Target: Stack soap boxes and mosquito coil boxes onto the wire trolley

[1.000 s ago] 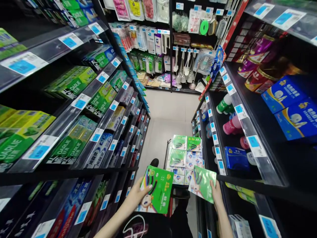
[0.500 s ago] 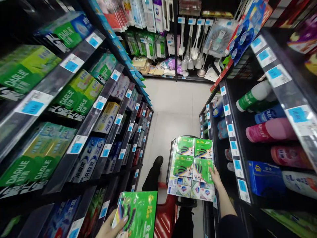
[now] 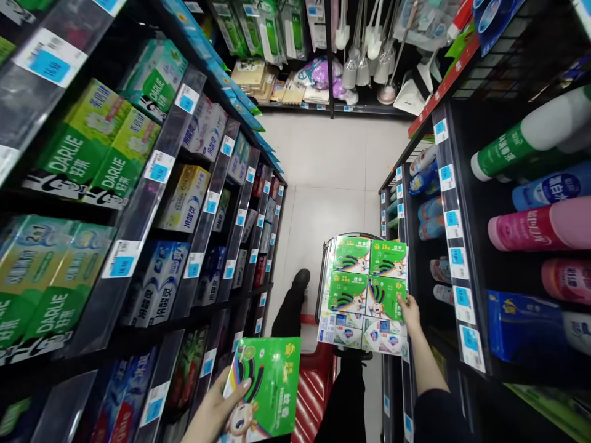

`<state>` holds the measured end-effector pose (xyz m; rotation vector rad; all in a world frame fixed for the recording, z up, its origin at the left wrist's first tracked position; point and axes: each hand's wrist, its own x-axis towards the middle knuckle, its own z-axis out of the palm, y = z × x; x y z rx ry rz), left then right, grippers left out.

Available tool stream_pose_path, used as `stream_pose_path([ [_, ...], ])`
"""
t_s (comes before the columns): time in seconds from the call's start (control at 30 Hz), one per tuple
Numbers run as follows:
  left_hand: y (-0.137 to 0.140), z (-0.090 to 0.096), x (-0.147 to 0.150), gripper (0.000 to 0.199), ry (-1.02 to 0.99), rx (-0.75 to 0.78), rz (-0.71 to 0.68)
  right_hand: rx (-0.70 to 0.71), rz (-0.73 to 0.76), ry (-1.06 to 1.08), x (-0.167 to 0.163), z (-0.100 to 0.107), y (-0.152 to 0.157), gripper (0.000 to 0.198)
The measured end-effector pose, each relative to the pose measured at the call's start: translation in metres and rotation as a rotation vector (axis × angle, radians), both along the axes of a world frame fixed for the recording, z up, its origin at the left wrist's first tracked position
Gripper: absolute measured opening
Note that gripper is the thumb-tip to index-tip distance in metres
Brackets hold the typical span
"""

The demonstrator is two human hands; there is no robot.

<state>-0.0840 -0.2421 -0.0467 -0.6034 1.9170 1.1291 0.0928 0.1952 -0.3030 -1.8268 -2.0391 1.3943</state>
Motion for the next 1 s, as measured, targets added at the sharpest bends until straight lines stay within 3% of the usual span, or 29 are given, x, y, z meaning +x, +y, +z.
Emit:
stream_pose_path([
  [0.13, -0.005, 0.001, -0.004, 0.071, -0.045, -0.016, -0.026, -0.114, 0.025, 0.057, 0.015, 0.013, 0.012, 0.068],
  [0.2, -0.006, 0.001, -0.006, 0.073, -0.050, -0.013, -0.023, -0.143, 0.104, 0.059, 0.021, 0.025, 0.025, 0.066],
  [0.3, -0.004, -0.001, -0.007, 0.073, -0.084, 0.014, -0.029, -0.108, 0.430, -0.043, 0.014, 0.043, 0.042, 0.054],
  [0.4, 0.002, -0.003, -0.007, 0.071, -0.075, 0.020, -0.024, -0.041, 0.823, -0.223, -0.014, 0.053, 0.051, 0.041],
  [0.47, 0.006, -0.004, -0.007, 0.069, -0.075, 0.036, -0.016, -0.025, 0.957, -0.305, -0.035, 0.053, 0.051, 0.039],
  [0.67, 0.007, -0.003, -0.004, 0.060, -0.097, 0.052, -0.020, 0.060, 0.987, -0.339, -0.068, 0.050, 0.035, 0.037],
  [0.8, 0.004, -0.008, -0.002, 0.060, -0.085, 0.059, -0.026, 0.232, 0.865, -0.346, -0.056, 0.062, 0.007, 0.039],
  [0.87, 0.003, -0.011, -0.002, 0.064, -0.089, 0.044, -0.005, 0.279, 0.615, -0.424, -0.040, 0.066, -0.012, 0.046],
  [0.9, 0.003, -0.012, -0.002, 0.066, -0.090, 0.033, 0.002, 0.236, 0.436, -0.477, -0.031, 0.066, -0.022, 0.053],
  [1.0, 0.008, -0.013, -0.004, 0.069, -0.089, 0.014, 0.000, -0.048, -0.075, -0.574, -0.006, 0.060, -0.046, 0.080],
])
